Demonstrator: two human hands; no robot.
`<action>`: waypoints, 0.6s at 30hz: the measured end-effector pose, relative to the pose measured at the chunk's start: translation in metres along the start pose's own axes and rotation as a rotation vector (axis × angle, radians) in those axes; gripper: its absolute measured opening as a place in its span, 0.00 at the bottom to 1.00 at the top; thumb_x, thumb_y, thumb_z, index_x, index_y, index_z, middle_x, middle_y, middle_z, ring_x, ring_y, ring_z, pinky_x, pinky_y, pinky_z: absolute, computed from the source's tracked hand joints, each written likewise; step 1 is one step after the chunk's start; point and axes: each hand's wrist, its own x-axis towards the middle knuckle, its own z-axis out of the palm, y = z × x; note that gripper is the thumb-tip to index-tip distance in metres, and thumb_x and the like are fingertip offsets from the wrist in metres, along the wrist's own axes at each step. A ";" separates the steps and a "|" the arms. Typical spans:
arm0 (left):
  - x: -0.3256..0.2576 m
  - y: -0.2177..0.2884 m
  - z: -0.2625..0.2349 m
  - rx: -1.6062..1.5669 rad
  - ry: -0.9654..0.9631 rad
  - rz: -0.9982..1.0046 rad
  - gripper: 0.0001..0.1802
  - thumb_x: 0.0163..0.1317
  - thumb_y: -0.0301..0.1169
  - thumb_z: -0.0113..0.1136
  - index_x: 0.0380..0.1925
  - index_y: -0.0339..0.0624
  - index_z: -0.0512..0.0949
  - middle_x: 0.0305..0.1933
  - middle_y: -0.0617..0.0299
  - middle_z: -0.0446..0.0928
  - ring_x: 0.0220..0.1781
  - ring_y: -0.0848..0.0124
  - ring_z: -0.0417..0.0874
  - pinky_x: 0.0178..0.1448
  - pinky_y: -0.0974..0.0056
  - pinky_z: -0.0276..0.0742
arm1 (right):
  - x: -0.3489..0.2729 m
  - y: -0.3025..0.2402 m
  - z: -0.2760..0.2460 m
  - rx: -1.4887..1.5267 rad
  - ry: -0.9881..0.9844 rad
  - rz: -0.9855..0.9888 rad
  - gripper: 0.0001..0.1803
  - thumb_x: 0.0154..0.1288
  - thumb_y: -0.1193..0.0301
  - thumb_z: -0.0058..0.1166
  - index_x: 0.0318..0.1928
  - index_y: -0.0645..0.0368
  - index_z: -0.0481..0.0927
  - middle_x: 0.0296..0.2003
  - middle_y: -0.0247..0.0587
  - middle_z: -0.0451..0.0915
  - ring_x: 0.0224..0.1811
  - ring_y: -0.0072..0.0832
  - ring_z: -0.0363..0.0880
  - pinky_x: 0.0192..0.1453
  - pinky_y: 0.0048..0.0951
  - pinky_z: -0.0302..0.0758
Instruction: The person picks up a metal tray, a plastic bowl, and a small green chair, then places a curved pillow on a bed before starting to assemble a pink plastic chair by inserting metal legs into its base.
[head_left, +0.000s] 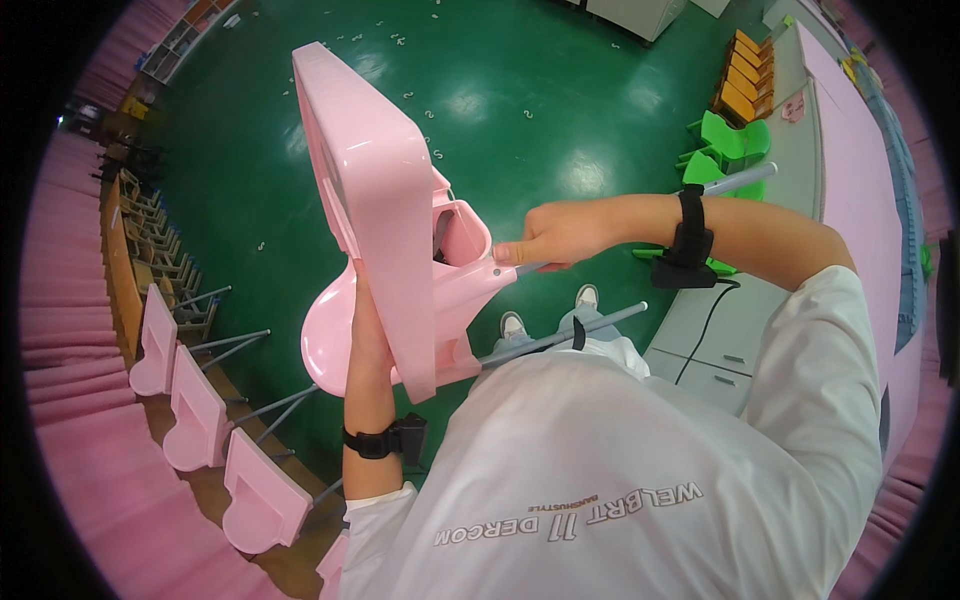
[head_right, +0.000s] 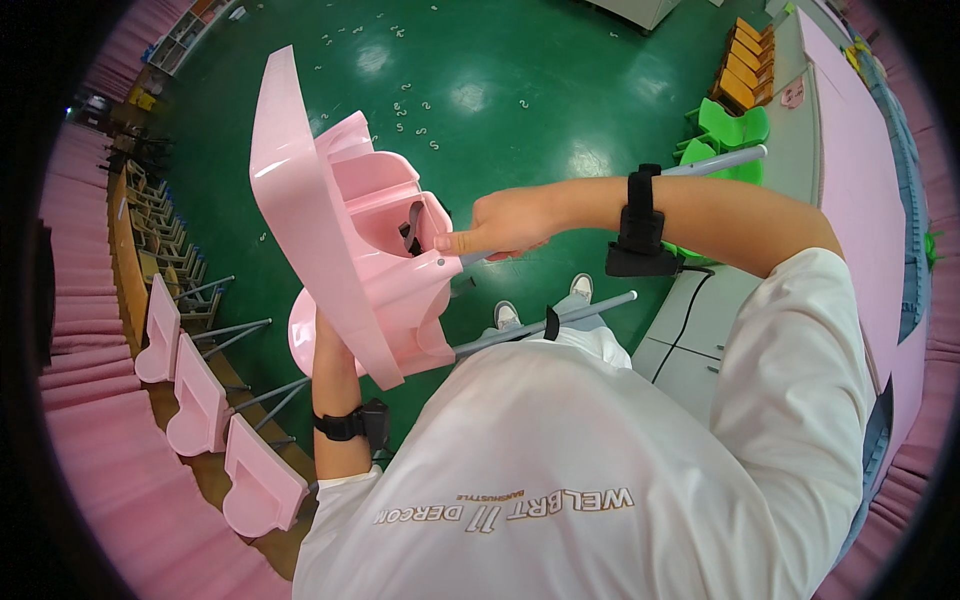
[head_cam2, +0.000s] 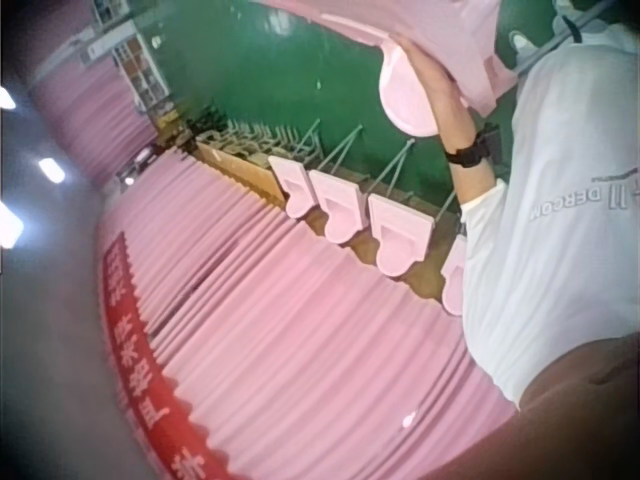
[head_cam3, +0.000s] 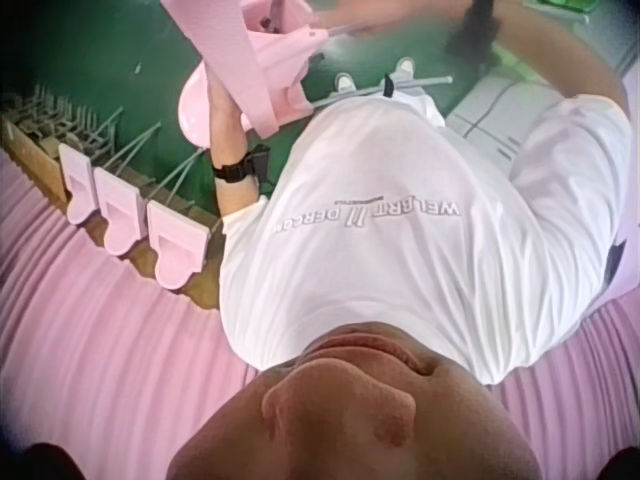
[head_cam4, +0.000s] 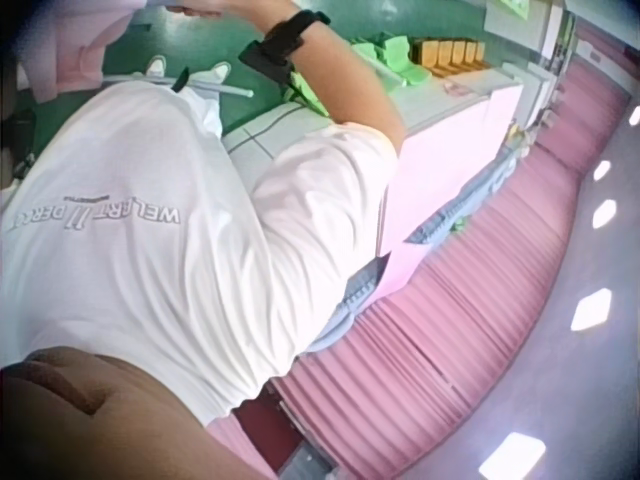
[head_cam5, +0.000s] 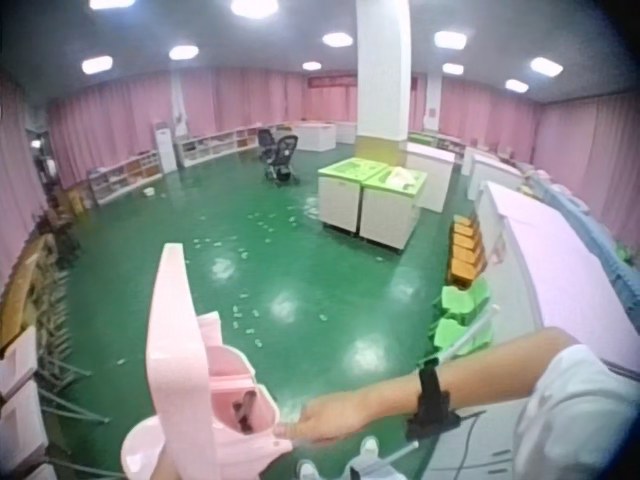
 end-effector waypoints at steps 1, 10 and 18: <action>0.000 0.000 0.000 -0.001 0.000 -0.002 0.22 0.66 0.38 0.45 0.55 0.38 0.68 0.49 0.61 0.74 0.49 0.70 0.75 0.53 0.65 0.72 | 0.001 0.000 0.001 0.002 0.000 -0.001 0.44 0.56 0.26 0.29 0.13 0.55 0.67 0.11 0.33 0.62 0.13 0.26 0.61 0.18 0.32 0.61; 0.007 0.001 -0.002 -0.006 -0.017 -0.012 0.22 0.67 0.39 0.44 0.55 0.38 0.68 0.49 0.61 0.74 0.50 0.70 0.75 0.53 0.65 0.73 | 0.014 0.000 0.008 -0.266 0.330 -0.164 0.46 0.62 0.30 0.23 0.10 0.61 0.64 0.11 0.40 0.61 0.16 0.36 0.64 0.26 0.41 0.66; 0.003 0.000 -0.005 -0.004 -0.018 -0.007 0.22 0.68 0.40 0.43 0.56 0.38 0.68 0.49 0.61 0.74 0.50 0.70 0.75 0.52 0.65 0.73 | 0.009 -0.019 0.006 0.030 -0.072 0.063 0.41 0.68 0.38 0.26 0.16 0.63 0.65 0.13 0.35 0.59 0.18 0.28 0.58 0.24 0.34 0.63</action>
